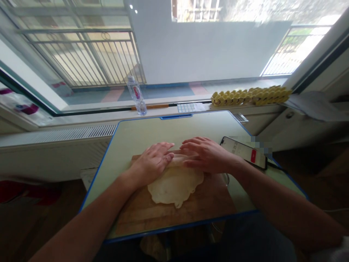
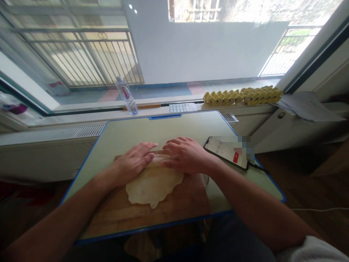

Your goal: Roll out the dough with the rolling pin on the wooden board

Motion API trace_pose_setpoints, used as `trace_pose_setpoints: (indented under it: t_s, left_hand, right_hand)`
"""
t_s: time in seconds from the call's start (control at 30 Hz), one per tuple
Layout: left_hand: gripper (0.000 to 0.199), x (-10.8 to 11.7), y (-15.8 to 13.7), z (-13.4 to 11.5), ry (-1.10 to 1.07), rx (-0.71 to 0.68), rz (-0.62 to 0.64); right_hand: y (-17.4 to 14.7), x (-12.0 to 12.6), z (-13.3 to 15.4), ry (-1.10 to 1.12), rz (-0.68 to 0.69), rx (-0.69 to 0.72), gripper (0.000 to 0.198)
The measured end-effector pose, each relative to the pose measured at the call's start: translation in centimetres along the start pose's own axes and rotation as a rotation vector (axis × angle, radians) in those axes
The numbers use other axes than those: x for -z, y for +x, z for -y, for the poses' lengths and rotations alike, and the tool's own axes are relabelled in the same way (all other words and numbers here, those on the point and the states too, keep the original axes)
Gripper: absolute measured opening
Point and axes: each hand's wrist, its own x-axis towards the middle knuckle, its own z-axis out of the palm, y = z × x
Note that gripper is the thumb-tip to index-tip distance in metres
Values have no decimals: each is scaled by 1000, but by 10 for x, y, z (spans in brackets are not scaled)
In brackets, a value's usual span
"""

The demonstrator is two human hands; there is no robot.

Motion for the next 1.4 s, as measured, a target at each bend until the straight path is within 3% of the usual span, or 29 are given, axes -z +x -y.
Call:
trace_pose_setpoints:
  t_s: [0.17, 0.4, 0.57, 0.8, 1.0, 1.13, 1.4]
  left_hand:
    - [54, -3, 0, -2, 91, 61, 28]
    - [48, -1, 14, 4, 121, 165, 8]
    - [49, 0, 15, 4, 119, 166, 29]
    - [54, 11, -1, -9, 128, 97, 192]
    - [54, 12, -9, -17, 176, 127, 201]
    - [54, 9, 0, -13, 228, 151, 164]
    - [50, 8, 26, 5, 198, 206, 122]
  right_hand:
    - [3, -12, 5, -177, 5, -183, 53]
    - [14, -20, -3, -239, -128, -399, 53]
    - [16, -19, -4, -212, -85, -391, 49]
    - [3, -9, -12, -76, 31, -167, 56]
    - [-3, -7, -18, -39, 74, -82, 71]
    - [2, -10, -15, -87, 4, -177, 72]
    - [15, -18, -11, -151, -141, -354, 56]
